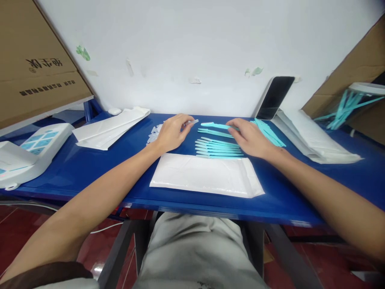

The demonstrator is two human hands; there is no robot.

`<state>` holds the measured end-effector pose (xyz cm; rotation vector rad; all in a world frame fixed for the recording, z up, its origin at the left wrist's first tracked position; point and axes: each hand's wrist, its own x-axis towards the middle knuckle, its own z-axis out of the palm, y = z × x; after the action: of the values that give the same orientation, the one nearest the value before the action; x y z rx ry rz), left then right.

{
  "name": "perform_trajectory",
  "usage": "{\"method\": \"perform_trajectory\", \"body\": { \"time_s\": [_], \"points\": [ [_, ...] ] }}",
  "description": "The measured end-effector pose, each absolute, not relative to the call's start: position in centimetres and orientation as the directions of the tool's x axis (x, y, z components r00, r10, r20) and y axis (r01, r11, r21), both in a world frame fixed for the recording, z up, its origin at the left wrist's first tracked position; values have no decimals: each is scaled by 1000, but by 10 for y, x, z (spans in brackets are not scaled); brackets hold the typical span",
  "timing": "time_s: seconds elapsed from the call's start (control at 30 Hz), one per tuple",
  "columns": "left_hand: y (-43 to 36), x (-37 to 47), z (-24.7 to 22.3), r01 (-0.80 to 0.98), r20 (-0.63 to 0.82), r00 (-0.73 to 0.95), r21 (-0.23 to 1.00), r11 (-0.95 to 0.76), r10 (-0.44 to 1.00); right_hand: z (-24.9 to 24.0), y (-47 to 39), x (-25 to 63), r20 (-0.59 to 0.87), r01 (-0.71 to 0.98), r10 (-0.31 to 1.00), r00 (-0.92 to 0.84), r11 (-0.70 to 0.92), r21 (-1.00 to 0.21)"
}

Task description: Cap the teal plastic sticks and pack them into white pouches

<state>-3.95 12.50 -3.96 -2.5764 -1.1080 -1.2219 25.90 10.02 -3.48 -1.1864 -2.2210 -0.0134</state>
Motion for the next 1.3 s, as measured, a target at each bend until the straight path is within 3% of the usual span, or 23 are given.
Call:
{"method": "perform_trajectory", "body": {
  "time_s": [0.53, 0.83, 1.0, 1.17, 1.3],
  "points": [
    [116, -34, -37, 532, 681, 549, 162, -831, 484, -30, 94, 253, 549, 746, 726, -414, 617, -253],
    [101, -17, -38, 538, 672, 635, -30, -842, 382, -18, 75, 245, 590, 712, 665, -458, 672, -204],
    [112, -39, -22, 648, 591, 622, -21, -761, 514, -25, 83, 249, 547, 762, 695, -466, 630, -151],
    [128, -65, -28, 819, 363, 543, -30, -573, 757, -37, 100, 263, 451, 813, 757, -473, 572, -107],
    [135, -72, -36, 847, 239, 520, -23, -531, 820, -40, 103, 267, 407, 817, 771, -490, 569, -94]
  ]
}}
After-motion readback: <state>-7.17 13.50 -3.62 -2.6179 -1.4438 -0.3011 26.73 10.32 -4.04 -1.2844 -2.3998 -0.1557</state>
